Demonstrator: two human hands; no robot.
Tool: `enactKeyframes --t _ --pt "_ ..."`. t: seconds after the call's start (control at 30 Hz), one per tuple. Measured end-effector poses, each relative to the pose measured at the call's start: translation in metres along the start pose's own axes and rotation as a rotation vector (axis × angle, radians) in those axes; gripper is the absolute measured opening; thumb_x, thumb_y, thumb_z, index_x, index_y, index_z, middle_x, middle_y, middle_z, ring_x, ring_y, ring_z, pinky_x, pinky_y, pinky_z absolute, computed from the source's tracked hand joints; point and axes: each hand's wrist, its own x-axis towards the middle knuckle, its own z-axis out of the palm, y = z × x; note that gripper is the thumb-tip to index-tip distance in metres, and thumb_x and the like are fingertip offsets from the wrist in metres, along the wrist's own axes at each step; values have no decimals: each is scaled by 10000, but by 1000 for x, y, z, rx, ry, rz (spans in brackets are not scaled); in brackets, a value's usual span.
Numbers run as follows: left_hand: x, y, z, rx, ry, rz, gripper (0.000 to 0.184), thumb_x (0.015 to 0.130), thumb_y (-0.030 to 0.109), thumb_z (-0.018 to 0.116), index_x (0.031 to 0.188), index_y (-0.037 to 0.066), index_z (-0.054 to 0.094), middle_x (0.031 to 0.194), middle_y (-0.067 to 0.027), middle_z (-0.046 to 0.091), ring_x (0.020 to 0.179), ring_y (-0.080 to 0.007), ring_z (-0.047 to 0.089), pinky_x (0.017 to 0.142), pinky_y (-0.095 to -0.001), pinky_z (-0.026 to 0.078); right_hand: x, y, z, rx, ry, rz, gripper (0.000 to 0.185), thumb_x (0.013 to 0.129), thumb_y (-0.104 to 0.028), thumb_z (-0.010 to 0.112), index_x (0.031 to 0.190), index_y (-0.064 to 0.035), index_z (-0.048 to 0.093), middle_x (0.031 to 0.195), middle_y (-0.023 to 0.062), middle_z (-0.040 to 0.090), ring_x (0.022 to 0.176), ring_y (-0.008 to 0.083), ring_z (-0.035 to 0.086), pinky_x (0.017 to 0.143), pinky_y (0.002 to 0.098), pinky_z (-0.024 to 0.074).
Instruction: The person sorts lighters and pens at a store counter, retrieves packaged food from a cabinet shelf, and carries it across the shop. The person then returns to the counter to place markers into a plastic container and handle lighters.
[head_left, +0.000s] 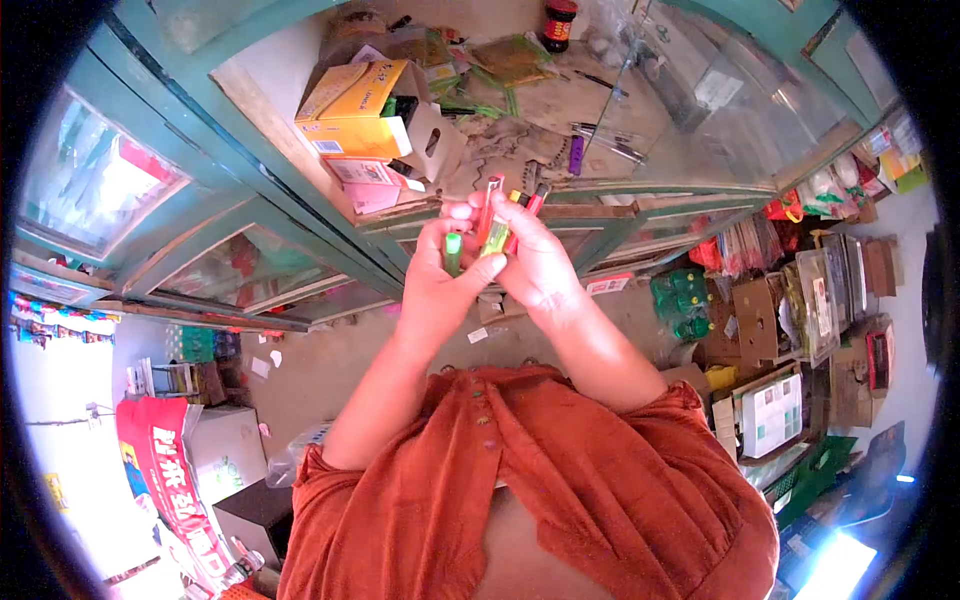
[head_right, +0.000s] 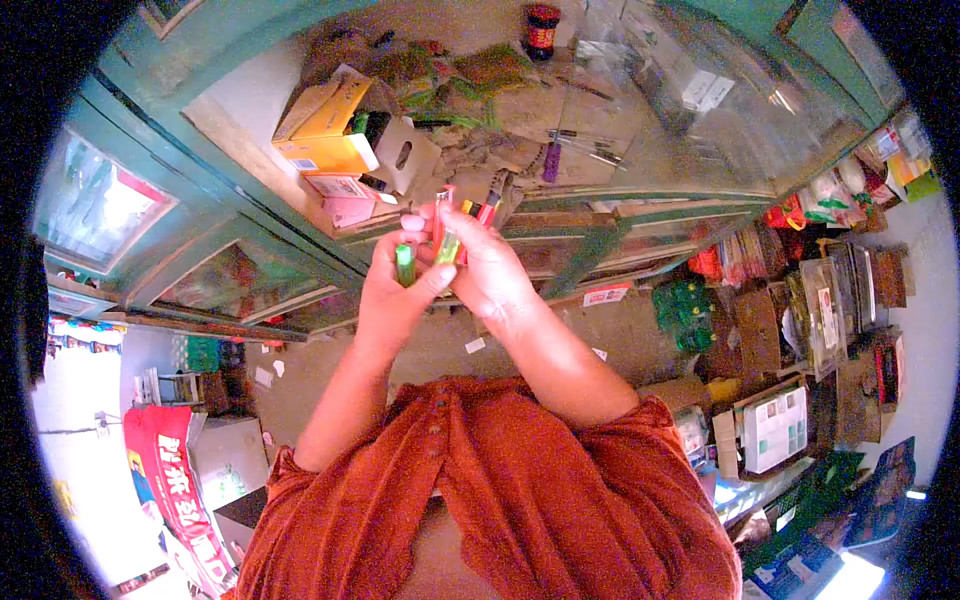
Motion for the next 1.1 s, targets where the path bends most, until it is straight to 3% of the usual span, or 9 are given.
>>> enactKeyframes --t 0.07,0.2,0.3,0.43,0.7,0.77,0.83,0.9,1.1 --pt "-4 5 3 168 3 173 387 825 88 730 1144 48 514 1053 -53 615 938 -128 560 848 -282 464 -2 1 5 208 42 37 341 964 -382 570 1011 -46 599 999 117 652 1083 293 594 964 454 469" --pt "-17 7 -2 292 64 188 374 815 81 732 1119 38 518 1005 -59 615 925 -127 561 832 -292 468 -7 5 4 208 -1 -10 324 980 -378 543 1028 -58 559 942 97 619 992 256 608 930 426 495" --pt "-25 9 -7 -99 -48 -45 296 864 35 686 1116 47 533 944 -42 603 805 -106 570 700 -263 496 -10 1 9 194 -52 -23 320 977 -383 546 1019 -66 564 909 79 604 974 254 597 906 426 496" --pt "-27 9 -12 -230 -16 43 267 875 24 676 1112 45 555 936 -41 625 731 -107 580 625 -244 494 -5 4 15 189 -93 -14 325 967 -393 563 1008 -70 569 886 58 597 957 243 588 841 396 489" --pt "-37 23 -25 -288 84 210 286 865 -24 664 1123 32 555 934 -36 630 722 -100 571 627 -225 476 -4 -1 38 172 -123 -107 323 965 -388 570 1048 -76 595 914 64 621 938 231 589 901 397 456" --pt "-39 28 -28 -282 109 242 298 863 -29 665 1132 32 554 935 -35 628 730 -100 572 633 -225 478 -8 -5 48 179 162 -171 301 963 -375 577 1046 -86 604 907 55 626 907 207 591 877 373 453" --pt "-42 30 -30 -275 135 273 310 861 -34 667 1141 32 553 936 -34 626 737 -100 574 639 -225 481 -6 -2 33 143 99 -157 238 940 -314 624 1045 -101 608 889 34 615 853 177 581 825 345 457" --pt "-42 31 -31 -275 157 339 323 863 -37 665 1156 31 548 946 -34 622 756 -99 573 649 -229 486 -5 1 27 66 -172 -161 213 909 -250 668 1051 -103 608 866 15 597 801 164 567 774 329 459" --pt "-41 27 -33 -238 154 394 303 875 -17 661 1156 29 559 968 -22 621 800 -96 576 672 -242 505 -21 17 44 -228 -104 -230 255 835 -89 749 1040 -65 599 936 -18 612 832 96 571 752 266 470"
